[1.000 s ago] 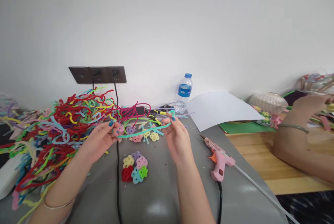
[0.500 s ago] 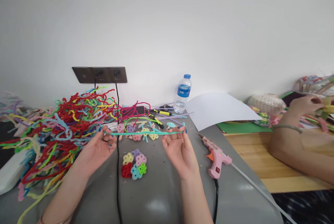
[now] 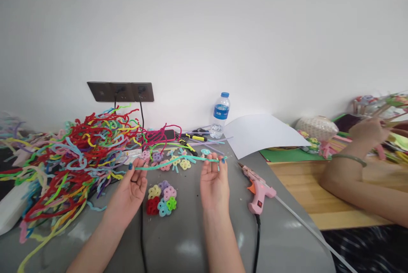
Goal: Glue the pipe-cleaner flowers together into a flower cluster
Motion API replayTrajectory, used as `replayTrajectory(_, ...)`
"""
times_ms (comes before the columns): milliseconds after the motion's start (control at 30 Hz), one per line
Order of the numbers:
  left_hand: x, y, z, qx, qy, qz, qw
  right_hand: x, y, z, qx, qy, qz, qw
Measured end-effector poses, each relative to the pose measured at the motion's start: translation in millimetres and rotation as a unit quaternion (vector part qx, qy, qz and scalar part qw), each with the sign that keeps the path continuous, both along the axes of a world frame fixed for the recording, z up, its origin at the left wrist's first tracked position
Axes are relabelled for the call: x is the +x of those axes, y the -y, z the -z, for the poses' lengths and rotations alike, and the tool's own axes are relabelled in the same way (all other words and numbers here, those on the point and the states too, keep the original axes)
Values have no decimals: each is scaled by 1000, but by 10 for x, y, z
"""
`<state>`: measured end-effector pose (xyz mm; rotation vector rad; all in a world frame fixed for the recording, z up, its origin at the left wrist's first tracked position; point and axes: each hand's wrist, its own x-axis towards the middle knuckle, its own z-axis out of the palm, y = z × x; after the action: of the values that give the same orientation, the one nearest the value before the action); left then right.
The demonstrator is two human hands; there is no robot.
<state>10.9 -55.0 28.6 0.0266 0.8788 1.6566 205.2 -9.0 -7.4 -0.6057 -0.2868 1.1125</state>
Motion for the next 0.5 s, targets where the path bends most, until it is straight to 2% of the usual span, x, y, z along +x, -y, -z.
replayTrajectory(167, 179, -96, -4, -4, 14, 59, 998, -287, 119, -81, -46, 2, -154, 987)
replayTrajectory(400, 208, -232, -245, 68, -4, 64, 996, -351, 194, -55, -79, -12, -206, 975)
replayTrajectory(500, 223, -293, -263, 95, -54, 129, 986, -331, 228, -143, -38, 2, -287, 957)
